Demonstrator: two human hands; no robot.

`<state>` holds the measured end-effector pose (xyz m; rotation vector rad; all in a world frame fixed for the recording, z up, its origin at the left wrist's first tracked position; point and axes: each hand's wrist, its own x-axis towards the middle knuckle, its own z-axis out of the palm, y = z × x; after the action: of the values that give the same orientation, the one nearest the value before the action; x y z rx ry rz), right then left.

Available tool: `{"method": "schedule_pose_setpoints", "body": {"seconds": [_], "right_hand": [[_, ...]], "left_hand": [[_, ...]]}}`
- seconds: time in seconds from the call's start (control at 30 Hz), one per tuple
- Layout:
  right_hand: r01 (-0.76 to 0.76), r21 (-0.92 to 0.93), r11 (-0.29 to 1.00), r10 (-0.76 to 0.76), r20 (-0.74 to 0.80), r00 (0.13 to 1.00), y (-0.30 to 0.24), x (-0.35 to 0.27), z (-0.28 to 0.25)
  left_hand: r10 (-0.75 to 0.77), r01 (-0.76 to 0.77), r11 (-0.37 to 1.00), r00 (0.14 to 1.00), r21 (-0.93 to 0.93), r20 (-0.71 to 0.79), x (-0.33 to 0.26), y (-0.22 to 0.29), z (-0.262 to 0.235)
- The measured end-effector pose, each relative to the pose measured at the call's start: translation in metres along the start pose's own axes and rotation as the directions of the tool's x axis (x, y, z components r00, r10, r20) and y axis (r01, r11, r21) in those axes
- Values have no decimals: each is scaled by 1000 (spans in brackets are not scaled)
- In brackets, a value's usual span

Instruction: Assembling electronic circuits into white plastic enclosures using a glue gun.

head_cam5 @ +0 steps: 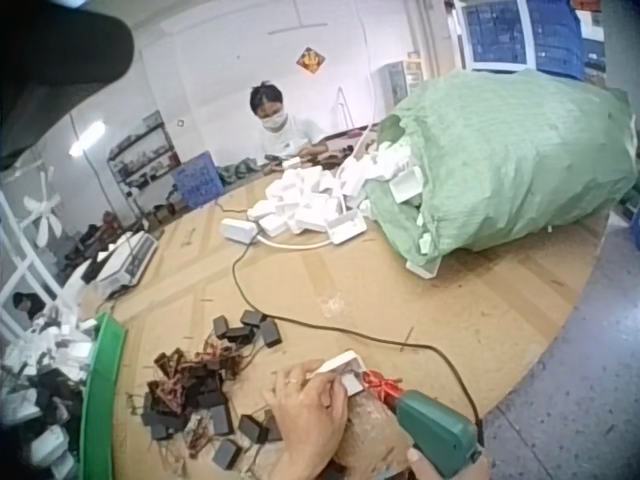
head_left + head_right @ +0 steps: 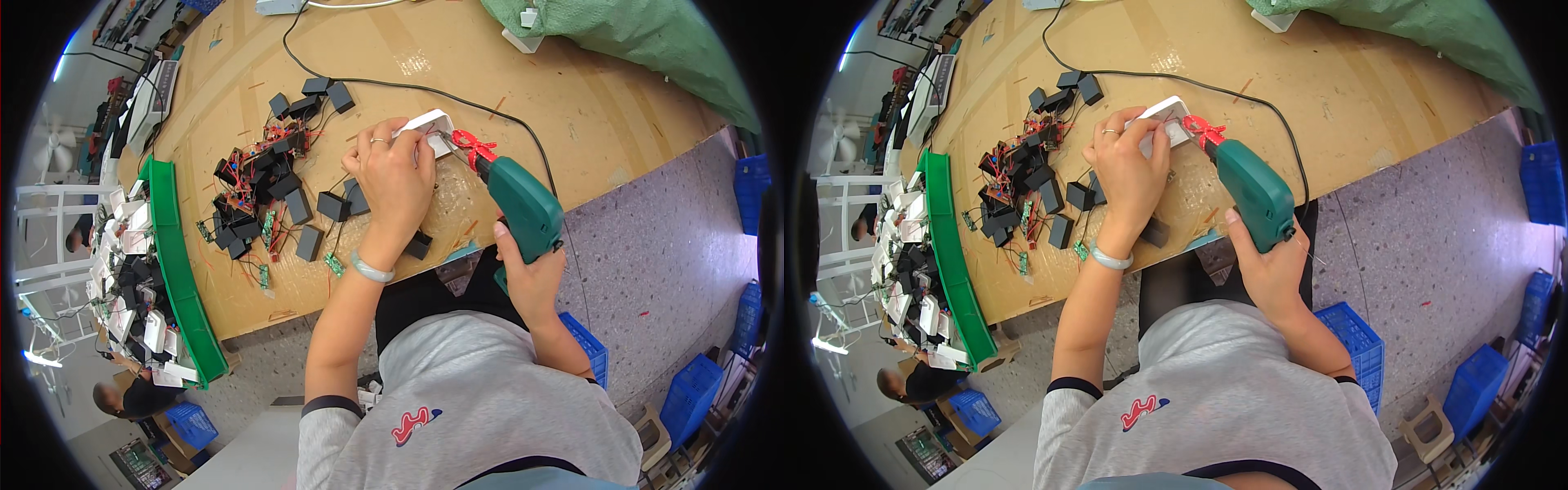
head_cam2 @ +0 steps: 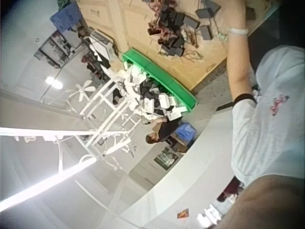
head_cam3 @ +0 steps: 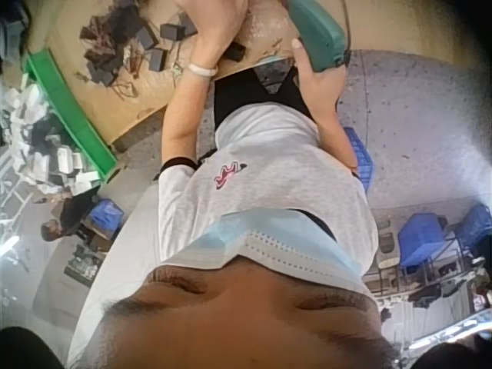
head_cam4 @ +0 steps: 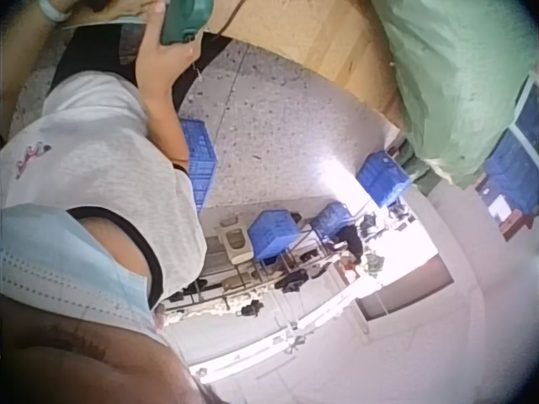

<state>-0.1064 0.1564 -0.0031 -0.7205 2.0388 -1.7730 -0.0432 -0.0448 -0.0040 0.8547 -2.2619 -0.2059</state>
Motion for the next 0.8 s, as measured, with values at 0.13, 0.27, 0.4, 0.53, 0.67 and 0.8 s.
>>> {"method": "schedule_pose_setpoints", "body": {"seconds": [0.13, 0.27, 0.4, 0.53, 0.67, 0.8], "right_hand": [[-45, 23, 999, 45, 7, 999, -16, -5, -10], [-97, 47, 994, 98, -26, 995, -27, -6, -16], [-89, 80, 993, 92, -39, 995, -24, -9, -21], [-51, 82, 995, 53, -27, 998, -25, -12, -25], [-82, 78, 994, 83, -12, 996, -26, -15, -28], [-75, 72, 995, 75, 2, 997, -28, -16, -30]], "left_hand": [[0, 0, 1000, 1000, 11, 1, 0, -1, 1], [-5, 5, 1000, 1000, 13, 3, -1, -1, 1], [-7, 7, 1000, 1000, -10, 1, 1, 3, -1], [-23, 23, 999, 1000, -32, 17, 2, 2, -1], [-31, 33, 998, 999, -46, 32, 3, 2, -3], [-24, 26, 998, 999, -52, 28, 2, 2, -3]]}}
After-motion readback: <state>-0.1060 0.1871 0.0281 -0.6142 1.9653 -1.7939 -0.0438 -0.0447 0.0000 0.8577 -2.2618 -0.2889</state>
